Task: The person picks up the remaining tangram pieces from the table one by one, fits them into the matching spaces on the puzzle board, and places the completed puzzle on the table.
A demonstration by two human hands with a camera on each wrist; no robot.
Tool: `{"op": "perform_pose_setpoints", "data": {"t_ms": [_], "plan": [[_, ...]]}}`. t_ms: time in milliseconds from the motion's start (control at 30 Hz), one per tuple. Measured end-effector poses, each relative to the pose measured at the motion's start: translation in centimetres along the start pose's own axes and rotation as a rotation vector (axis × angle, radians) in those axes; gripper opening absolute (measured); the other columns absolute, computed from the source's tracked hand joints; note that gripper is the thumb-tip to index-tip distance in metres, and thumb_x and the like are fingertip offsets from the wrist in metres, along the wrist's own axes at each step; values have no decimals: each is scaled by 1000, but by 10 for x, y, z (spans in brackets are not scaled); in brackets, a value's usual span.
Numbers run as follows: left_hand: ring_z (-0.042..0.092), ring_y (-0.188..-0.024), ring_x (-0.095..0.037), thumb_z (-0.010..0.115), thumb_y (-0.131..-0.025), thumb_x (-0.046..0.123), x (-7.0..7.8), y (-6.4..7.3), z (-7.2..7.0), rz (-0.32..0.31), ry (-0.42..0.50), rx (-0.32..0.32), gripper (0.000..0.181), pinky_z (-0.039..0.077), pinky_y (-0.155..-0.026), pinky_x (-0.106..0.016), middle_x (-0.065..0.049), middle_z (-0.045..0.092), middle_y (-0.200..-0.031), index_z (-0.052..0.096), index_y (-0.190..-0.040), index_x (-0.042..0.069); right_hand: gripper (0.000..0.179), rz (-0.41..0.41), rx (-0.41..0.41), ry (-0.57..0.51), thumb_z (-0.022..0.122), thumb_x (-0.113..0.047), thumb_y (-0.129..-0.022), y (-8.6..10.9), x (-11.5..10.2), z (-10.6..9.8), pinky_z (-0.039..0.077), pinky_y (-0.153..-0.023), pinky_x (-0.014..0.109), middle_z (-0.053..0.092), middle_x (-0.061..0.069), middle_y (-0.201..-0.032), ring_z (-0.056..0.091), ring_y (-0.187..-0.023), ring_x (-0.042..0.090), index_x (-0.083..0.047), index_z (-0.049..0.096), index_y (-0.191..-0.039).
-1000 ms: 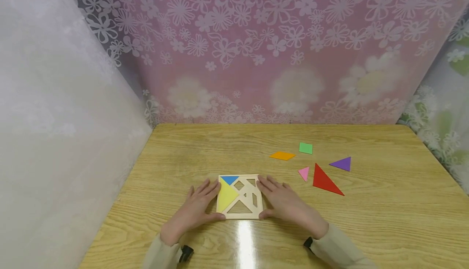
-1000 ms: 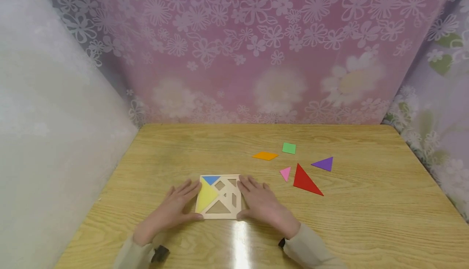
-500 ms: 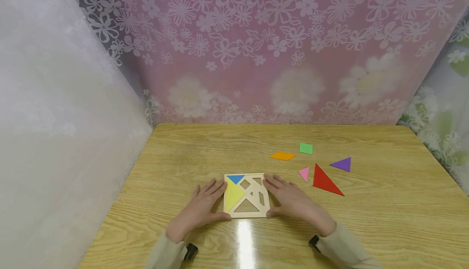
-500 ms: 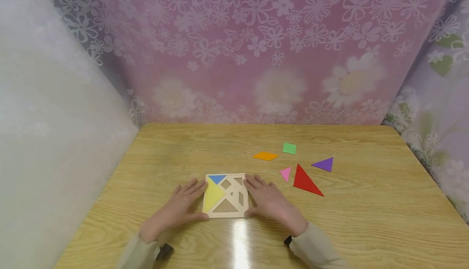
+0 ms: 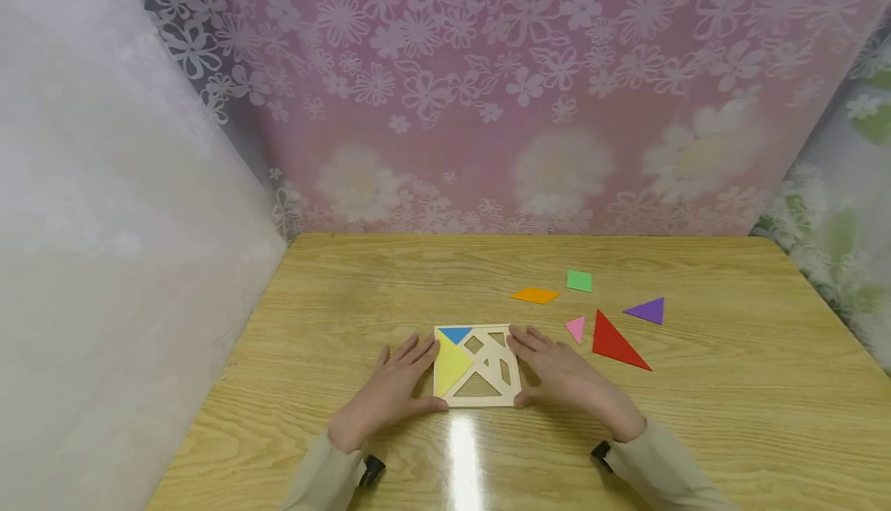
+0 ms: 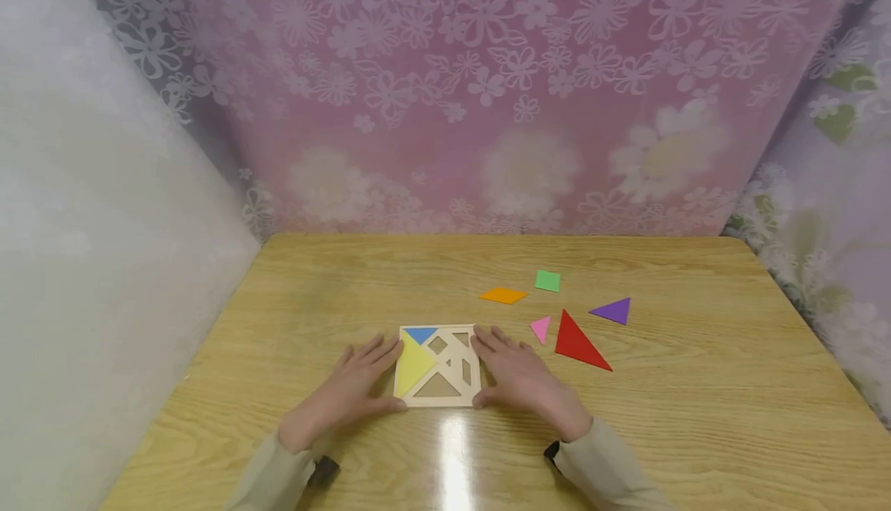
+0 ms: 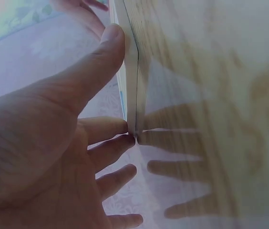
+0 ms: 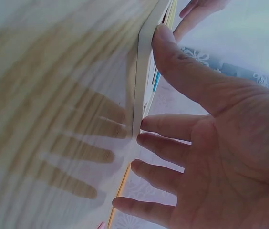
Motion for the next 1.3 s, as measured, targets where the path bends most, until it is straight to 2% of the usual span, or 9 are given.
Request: {"op": "perform_pose_setpoints", "data": {"t_ms": [233,367,700,967,1300], "plan": [[18,-153,-40,73,-88,50,5,-9,-1,8,-43,-4,95,13,-114,-74,-11,25,-166,30,-159,4,95,3,2,15,85,-37,-80,-1,7,-2,34,-108,69,30,22,-162,27,-147,49,5,40,-152],[19,-153,-40,73,-87,51,7,-15,0,15,-65,-6,95,14,-114,-74,-11,25,-166,31,-159,4,95,-1,2,11,84,-38,-80,1,12,-3,33,-111,66,31,22,-162,27,-147,49,6,40,-152],[17,-154,-36,71,-86,55,13,-29,3,11,-83,-22,96,15,-117,-70,-8,25,-166,31,-159,6,94,11,-5,11,84,-37,-80,7,22,-8,32,-111,66,31,24,-162,28,-146,52,6,40,-151],[19,-154,-35,70,-87,55,18,-35,4,25,-104,-28,95,15,-117,-70,-8,26,-166,32,-159,6,94,15,8,39,86,-37,-79,8,28,-10,36,-109,65,34,24,-160,30,-144,53,7,43,-150],[20,-154,-33,71,-88,54,24,-47,6,34,-114,-36,93,17,-117,-68,-8,27,-166,33,-159,7,97,65,-12,-14,86,-35,-79,12,37,-16,38,-109,61,28,26,-162,29,-146,50,5,38,-153]]}}
Point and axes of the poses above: each hand's wrist, its own y-axis away from the middle knuckle, its own z-axis out of the palm, x = y × z, the point moved 1 cm from there along -y, towards the middle knuckle
